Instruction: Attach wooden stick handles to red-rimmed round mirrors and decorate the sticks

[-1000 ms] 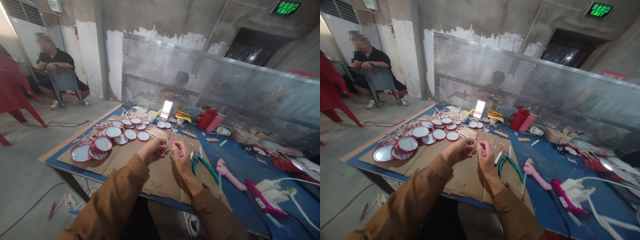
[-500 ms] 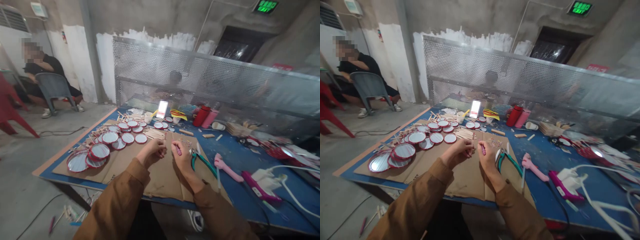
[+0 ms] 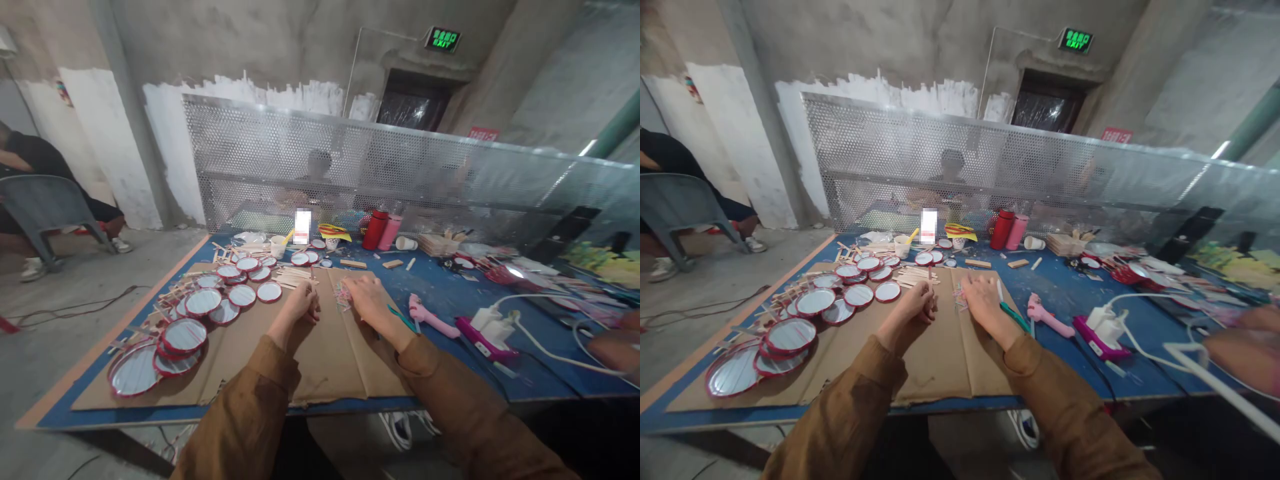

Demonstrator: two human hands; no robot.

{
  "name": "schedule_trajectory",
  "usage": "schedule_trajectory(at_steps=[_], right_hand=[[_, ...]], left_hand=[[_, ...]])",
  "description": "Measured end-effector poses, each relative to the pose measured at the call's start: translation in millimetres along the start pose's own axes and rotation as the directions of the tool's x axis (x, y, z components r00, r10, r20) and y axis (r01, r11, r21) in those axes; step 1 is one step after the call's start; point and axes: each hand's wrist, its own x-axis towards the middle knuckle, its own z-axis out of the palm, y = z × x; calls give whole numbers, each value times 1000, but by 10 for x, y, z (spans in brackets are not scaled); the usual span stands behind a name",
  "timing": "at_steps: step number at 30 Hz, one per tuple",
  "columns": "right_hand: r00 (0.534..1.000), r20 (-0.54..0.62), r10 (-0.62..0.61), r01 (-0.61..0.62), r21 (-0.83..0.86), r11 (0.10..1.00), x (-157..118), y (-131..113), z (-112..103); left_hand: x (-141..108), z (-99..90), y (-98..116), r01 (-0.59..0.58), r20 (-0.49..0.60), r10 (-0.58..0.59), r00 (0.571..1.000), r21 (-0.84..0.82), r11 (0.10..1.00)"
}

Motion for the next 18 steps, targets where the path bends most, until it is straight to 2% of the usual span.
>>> schedule_trajectory(at_steps=[3, 8, 14, 18], right_hand=[[996, 32, 81, -79, -59, 995, 85, 228, 62], [977, 108, 186, -177, -92, 980, 169, 476, 154], [960, 178, 217, -204, -88, 975, 282, 537, 192], [957, 145, 250, -239, -90, 967, 242, 542, 128]], left_hand=[[-24, 20, 33, 49, -27, -48, 999, 75, 996], [-39, 26, 52, 38, -20, -36, 999, 103, 994], [-61, 18, 95, 62, -15, -60, 998, 151, 987], [-60, 35, 103, 26, -4, -26, 1000, 195, 981]])
